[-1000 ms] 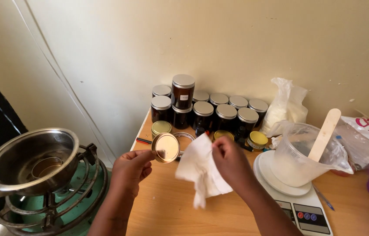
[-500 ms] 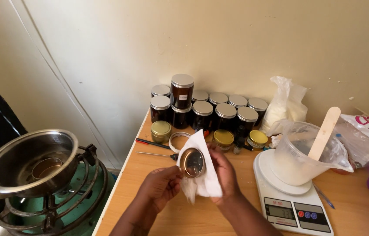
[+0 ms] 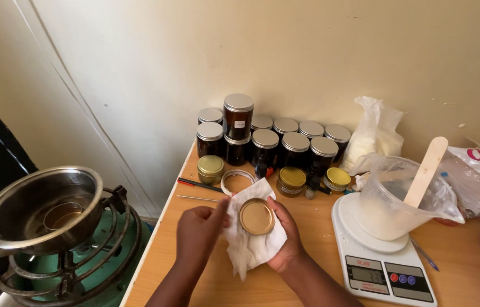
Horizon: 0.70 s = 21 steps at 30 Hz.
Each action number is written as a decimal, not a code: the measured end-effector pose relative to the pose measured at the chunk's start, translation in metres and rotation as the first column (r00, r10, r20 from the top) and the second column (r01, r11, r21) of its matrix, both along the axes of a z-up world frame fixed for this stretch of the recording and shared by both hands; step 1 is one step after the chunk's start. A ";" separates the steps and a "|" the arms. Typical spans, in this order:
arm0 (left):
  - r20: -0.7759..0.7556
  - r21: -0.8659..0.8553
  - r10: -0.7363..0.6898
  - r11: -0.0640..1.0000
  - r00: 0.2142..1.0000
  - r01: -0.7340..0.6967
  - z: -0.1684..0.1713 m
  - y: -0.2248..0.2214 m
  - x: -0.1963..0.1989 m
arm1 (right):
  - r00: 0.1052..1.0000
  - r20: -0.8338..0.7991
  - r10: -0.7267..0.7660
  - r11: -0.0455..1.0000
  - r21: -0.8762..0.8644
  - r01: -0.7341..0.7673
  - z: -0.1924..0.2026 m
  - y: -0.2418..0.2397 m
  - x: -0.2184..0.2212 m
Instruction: Cleaning a small metal tin and its lid using a white cloth in a workshop setting.
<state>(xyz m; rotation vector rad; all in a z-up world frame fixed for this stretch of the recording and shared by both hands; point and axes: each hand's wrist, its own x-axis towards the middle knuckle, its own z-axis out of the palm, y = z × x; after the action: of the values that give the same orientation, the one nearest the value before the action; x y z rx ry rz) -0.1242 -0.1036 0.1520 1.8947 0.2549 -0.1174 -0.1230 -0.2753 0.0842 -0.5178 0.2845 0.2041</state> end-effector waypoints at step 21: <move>0.176 -0.351 0.177 0.931 0.968 -0.106 -0.013 -0.015 -0.012 | 0.967 0.244 0.078 0.994 0.061 -0.095 -0.018 -0.014 0.007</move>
<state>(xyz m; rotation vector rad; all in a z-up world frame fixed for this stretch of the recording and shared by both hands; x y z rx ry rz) -0.1362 -0.1189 0.1394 1.5251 0.2151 0.1263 -0.1158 -0.2897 0.0662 -0.4784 0.0173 0.2332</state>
